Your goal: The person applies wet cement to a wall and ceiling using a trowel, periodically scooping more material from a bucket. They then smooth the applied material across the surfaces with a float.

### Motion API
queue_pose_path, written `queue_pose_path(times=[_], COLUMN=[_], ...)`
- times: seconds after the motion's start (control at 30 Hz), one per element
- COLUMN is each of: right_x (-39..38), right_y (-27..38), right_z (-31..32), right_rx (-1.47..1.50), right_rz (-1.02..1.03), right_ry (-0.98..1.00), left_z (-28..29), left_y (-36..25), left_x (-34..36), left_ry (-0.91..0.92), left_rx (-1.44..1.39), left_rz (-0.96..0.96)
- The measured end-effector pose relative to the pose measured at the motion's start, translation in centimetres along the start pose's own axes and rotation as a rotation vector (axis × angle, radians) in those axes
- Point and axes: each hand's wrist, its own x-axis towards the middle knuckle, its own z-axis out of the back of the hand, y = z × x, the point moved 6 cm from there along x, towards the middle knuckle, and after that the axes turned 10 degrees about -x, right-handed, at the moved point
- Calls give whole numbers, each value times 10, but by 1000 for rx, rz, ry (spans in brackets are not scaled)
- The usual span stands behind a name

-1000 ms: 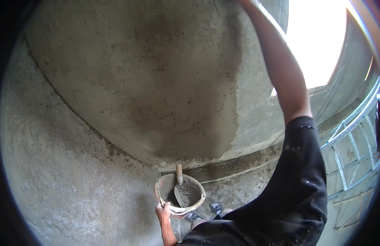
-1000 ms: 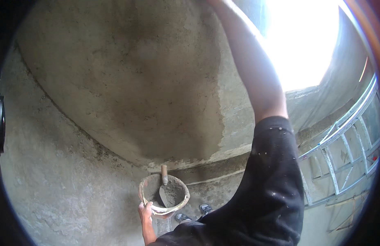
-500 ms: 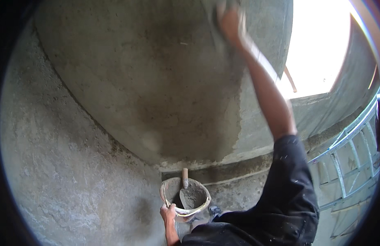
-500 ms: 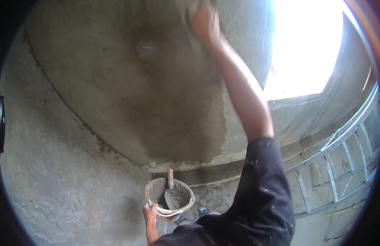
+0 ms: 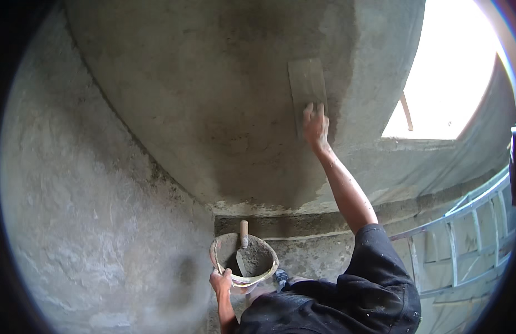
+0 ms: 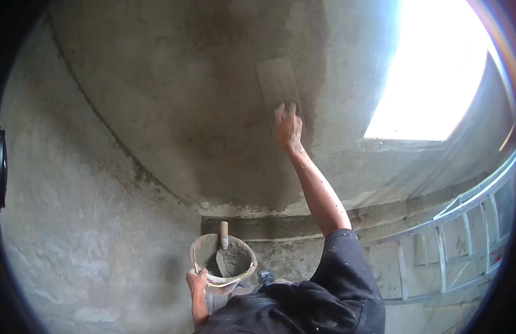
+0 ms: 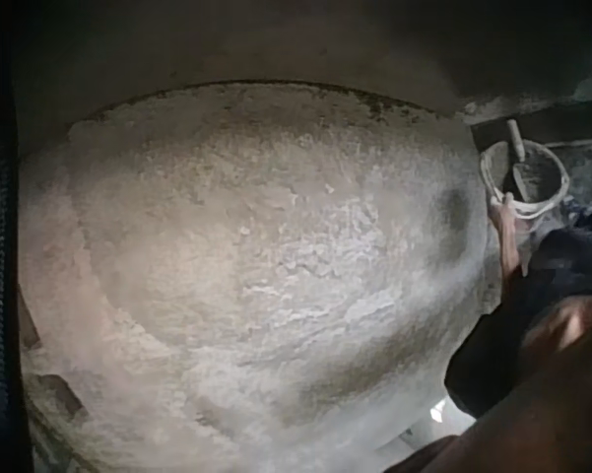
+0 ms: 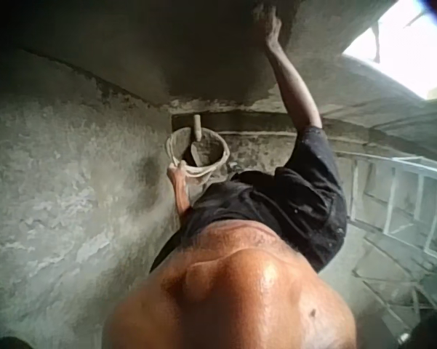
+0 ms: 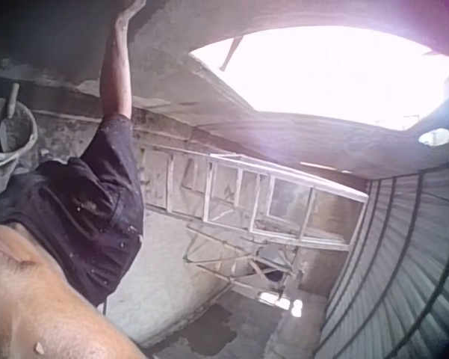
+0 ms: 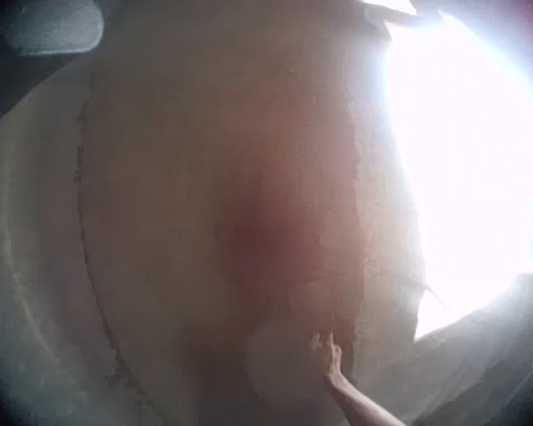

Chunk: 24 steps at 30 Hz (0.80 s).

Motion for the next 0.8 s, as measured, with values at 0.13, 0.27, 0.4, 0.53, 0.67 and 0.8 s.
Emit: queue_pose_path(times=[0.13, 0.27, 0.4, 0.53, 0.67, 0.8], right_x=[22, 117, 158, 123, -25, -90], right_y=[32, 147, 218, 184, 105, 52], right_z=[10, 54, 95, 52, -50, -87], right_rx=[108, 71, 329, 137, -116, -49], right_rz=[129, 272, 294, 339, 243, 143], right_ry=[-46, -193, -127, -177, 104, 232], left_z=[6, 17, 20, 22, 34, 45], left_y=[18, 19, 12, 2, -14, 10], left_x=[8, 1, -4, -2, -2, 15], left_ry=[-56, -82, -99, -90, -87, -39], left_rx=[-30, -60, -85, -26, -19, 4], left_rz=[53, 76, 91, 108, 149, 89])
